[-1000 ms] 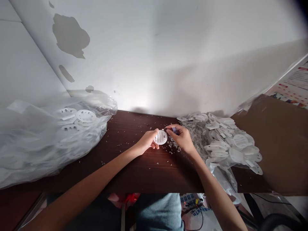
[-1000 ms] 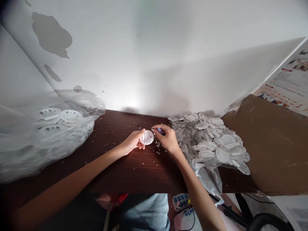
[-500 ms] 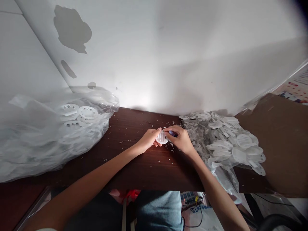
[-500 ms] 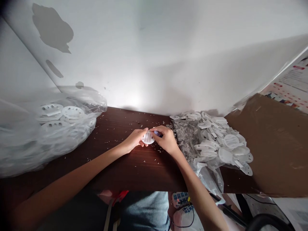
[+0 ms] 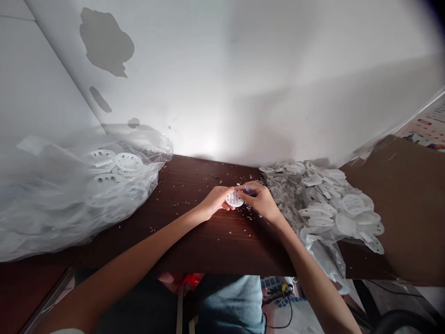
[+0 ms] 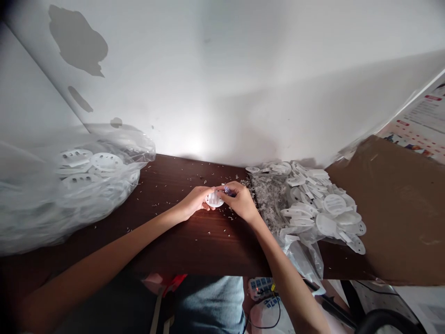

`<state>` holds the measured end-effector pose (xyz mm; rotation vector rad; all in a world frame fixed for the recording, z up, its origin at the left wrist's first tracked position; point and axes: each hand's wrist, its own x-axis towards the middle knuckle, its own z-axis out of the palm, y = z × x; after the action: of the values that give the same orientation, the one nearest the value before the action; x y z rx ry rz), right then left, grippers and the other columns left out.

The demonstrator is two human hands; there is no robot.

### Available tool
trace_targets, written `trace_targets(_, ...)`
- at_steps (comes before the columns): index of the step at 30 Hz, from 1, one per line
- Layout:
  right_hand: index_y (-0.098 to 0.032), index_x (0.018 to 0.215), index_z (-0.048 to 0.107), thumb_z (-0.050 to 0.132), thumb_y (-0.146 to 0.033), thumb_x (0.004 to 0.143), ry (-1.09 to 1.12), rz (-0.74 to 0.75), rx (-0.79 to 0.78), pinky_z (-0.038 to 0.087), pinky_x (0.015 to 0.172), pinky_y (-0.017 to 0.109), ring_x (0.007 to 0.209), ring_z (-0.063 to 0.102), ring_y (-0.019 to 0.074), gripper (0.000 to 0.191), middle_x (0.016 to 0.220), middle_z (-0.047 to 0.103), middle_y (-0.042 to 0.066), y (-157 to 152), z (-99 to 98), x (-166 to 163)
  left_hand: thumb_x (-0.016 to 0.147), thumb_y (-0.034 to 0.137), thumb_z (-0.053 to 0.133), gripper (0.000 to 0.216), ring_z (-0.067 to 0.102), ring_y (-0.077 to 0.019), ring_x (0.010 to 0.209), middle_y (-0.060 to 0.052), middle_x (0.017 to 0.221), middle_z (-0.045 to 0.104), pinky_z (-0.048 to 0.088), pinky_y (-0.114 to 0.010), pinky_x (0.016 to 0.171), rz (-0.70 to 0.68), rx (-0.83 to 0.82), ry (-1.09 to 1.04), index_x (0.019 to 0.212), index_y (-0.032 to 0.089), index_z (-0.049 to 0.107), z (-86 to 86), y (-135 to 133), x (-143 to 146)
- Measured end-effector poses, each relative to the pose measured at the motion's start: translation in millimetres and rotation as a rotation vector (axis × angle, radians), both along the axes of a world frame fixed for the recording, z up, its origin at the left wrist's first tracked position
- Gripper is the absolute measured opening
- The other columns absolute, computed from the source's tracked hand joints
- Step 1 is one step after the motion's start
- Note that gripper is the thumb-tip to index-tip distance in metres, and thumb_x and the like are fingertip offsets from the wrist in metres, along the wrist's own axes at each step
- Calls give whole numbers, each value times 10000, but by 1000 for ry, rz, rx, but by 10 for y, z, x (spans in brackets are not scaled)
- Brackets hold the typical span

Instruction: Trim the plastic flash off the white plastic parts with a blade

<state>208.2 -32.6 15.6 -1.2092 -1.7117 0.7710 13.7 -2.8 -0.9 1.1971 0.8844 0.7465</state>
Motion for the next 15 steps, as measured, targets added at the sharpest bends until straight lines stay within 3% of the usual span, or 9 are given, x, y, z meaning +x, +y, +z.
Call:
trace_targets(4, -217, 1115, 791, 729, -484, 893, 154, -49, -160, 503, 689, 303, 787, 651, 191, 353, 886, 734, 38, -8, 12, -35, 914, 473, 636, 360, 675, -175, 594, -105, 747, 752, 510, -288, 570, 18, 14, 10, 830, 139, 740, 7, -8, 15)
trace_targets(8, -193, 1032, 785, 722, -520, 890, 240, -12, -246, 373, 543, 266, 583, 486, 128, 362, 672, 601, -15, -28, 20, -83, 909, 487, 631, 369, 674, -171, 606, -95, 748, 741, 504, -273, 557, 1, 43, 26, 839, 139, 732, 20, -26, 14)
trace_targets(12, -184, 1021, 766, 739, -531, 883, 325, 45, -311, 261, 492, 262, 516, 346, 94, 374, 616, 510, -49, -34, -10, -120, 908, 539, 625, 414, 670, -169, 615, -81, 743, 725, 483, -259, 530, 7, 65, 25, 888, 138, 729, 11, -34, 12)
trace_targets(15, -183, 1026, 757, 745, -547, 878, 330, 32, -314, 256, 499, 266, 522, 338, 96, 393, 625, 504, -49, -35, -21, -141, 911, 555, 624, 421, 658, -156, 615, -70, 752, 722, 467, -246, 525, 3, 79, 33, 916, 147, 728, -2, -36, 19)
